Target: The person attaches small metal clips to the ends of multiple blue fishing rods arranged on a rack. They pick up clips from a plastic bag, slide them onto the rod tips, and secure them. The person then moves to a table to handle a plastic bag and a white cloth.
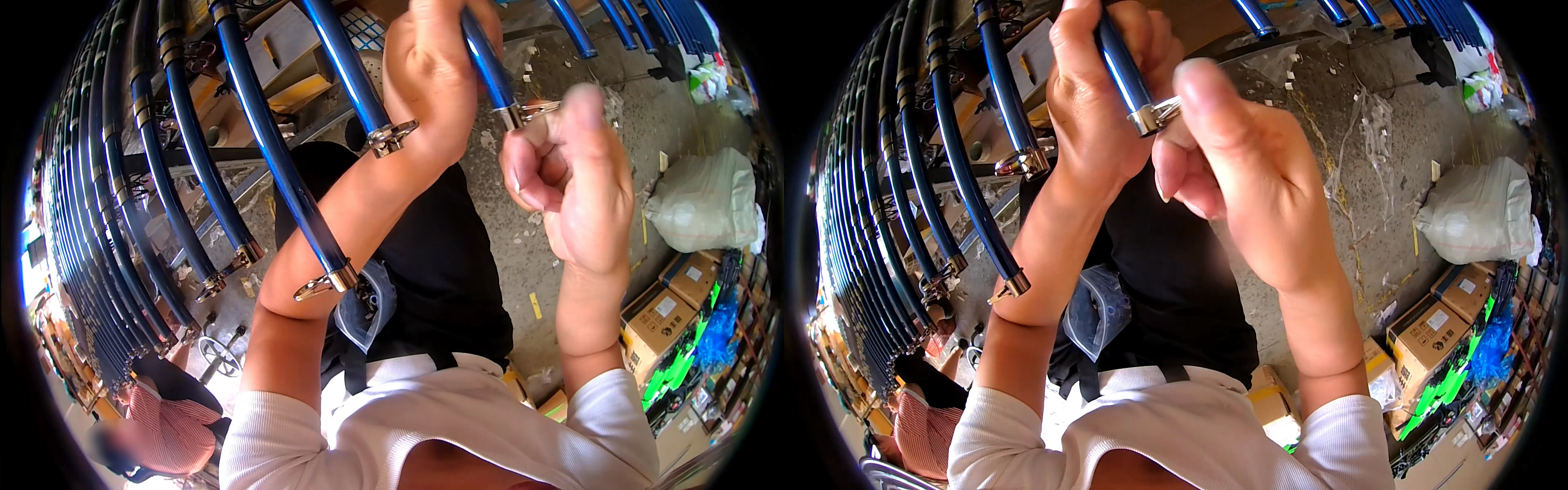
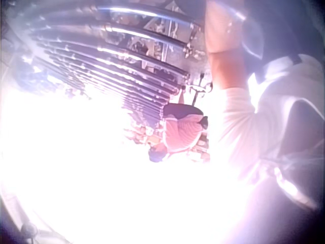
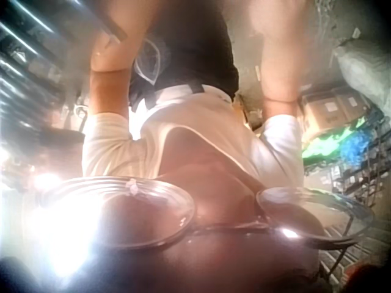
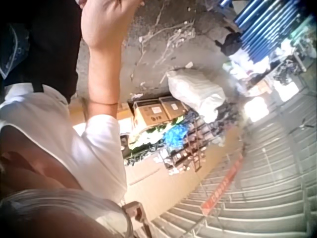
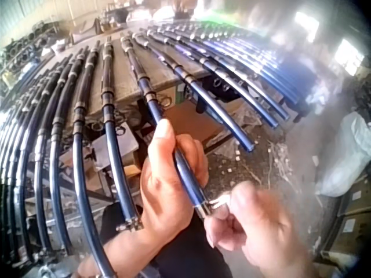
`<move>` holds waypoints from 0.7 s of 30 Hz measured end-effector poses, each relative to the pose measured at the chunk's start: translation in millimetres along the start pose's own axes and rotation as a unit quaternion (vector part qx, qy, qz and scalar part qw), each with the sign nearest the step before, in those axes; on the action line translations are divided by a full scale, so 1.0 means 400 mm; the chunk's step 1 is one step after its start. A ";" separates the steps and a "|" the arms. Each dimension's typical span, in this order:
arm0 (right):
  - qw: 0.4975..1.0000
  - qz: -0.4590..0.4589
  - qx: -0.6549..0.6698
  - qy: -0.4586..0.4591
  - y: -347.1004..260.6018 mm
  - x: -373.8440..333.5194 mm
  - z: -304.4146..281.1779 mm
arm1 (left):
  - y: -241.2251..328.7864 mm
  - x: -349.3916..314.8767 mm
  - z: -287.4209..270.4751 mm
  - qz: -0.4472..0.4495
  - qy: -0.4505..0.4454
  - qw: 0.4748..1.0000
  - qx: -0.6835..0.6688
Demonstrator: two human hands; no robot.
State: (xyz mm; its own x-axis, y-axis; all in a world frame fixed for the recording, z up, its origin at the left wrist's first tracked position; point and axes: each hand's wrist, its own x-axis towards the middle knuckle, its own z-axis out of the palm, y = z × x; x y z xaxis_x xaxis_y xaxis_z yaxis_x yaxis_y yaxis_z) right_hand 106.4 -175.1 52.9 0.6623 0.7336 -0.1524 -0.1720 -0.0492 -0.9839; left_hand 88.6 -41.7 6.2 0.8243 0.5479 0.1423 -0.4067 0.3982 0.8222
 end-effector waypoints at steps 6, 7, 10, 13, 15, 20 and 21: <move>0.987 -0.040 -0.151 0.049 0.059 -0.013 -0.062 | -0.052 -0.046 -0.054 -0.191 0.004 0.979 -0.066; 0.978 -0.086 -0.168 0.092 0.092 -0.006 -0.051 | -0.061 -0.059 -0.050 -0.191 -0.027 0.981 0.019; 0.938 -0.082 -0.321 0.100 0.123 -0.003 -0.050 | -0.098 -0.086 -0.004 -0.145 -0.053 0.985 0.081; 0.974 -0.081 -0.185 0.099 0.155 0.010 -0.083 | -0.095 -0.082 0.007 -0.125 -0.072 0.983 0.113; 0.986 -0.105 -0.089 0.090 0.150 0.017 -0.092 | -0.084 -0.080 0.034 -0.127 -0.074 0.985 0.090; 0.981 -0.161 -0.003 0.110 0.111 0.016 -0.109 | -0.087 -0.054 0.020 -0.237 -0.098 0.966 0.012; 0.979 -0.161 0.026 0.126 0.084 0.011 -0.111 | -0.088 -0.041 0.020 -0.248 -0.072 0.966 0.015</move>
State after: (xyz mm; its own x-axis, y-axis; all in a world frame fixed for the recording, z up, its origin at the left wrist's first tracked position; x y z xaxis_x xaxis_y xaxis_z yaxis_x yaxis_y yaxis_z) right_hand 135.8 -203.5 14.8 0.8458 0.5148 0.1404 0.0423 0.1975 -0.9794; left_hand 92.6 -70.7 -20.8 0.9620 0.1865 -0.1996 0.0621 0.5622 0.8247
